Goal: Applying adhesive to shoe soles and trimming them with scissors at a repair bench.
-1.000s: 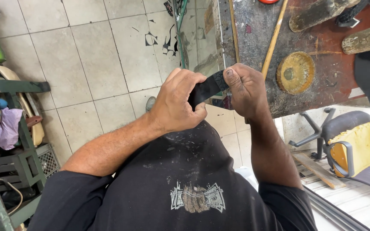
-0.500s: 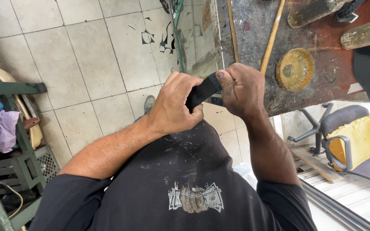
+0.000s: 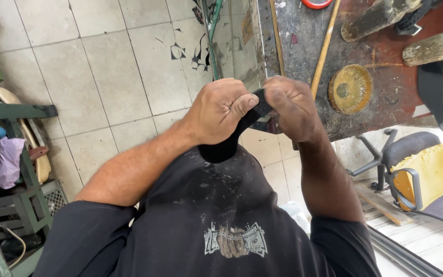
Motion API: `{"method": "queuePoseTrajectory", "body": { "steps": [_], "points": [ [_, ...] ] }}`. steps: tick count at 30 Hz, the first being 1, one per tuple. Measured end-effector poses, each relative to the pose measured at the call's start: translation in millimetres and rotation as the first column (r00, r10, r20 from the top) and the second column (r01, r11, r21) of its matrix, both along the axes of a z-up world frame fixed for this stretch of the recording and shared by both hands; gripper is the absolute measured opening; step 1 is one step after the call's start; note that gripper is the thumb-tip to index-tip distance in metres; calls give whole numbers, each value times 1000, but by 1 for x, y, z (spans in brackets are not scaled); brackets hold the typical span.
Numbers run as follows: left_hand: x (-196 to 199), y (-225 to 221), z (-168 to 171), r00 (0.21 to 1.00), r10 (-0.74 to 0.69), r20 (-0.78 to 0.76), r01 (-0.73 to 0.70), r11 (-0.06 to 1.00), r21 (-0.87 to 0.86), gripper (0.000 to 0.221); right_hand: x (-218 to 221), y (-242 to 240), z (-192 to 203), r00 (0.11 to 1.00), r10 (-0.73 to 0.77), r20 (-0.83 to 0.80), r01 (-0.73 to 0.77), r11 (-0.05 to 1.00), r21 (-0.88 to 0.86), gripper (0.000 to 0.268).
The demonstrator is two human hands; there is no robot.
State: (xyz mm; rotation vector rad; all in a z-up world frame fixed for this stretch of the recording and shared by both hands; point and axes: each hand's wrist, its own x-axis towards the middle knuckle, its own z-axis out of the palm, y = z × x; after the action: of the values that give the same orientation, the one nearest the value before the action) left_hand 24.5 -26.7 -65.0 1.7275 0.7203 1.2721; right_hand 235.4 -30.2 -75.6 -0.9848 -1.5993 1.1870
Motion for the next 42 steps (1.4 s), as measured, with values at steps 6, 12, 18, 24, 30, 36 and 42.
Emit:
{"method": "queuePoseTrajectory", "body": {
  "steps": [6, 12, 18, 24, 30, 36, 42],
  "points": [
    [2, 1, 4, 987, 156, 48, -157, 988, 12, 42, -27, -15, 35, 970, -78, 232, 37, 984, 174, 44],
    [6, -4, 7, 986, 124, 111, -129, 991, 40, 38, -31, -12, 35, 993, -33, 110, 10, 980, 197, 42],
    [-7, -3, 11, 995, 89, 43, -96, 976, 197, 37, -32, -8, 58, 985, 57, 161, -103, 950, 295, 42],
    [-67, 0, 31, 991, 78, -106, -92, 986, -137, 69, -39, 0, 54, 821, -329, 467, -276, 487, 828, 21],
    [-48, -5, -3, 973, 71, 221, 49, 867, -495, 65, -55, 19, 46, 814, -348, 465, -318, 403, 858, 14],
    [-51, -7, -9, 949, 292, 121, -203, 856, -475, 70, -63, -14, 14, 914, -21, 405, -5, 998, 63, 43],
    [-58, 0, -7, 980, 193, 46, -151, 876, -458, 89, -82, -15, -17, 974, -150, 168, 162, 985, -61, 42]
  ]
}}
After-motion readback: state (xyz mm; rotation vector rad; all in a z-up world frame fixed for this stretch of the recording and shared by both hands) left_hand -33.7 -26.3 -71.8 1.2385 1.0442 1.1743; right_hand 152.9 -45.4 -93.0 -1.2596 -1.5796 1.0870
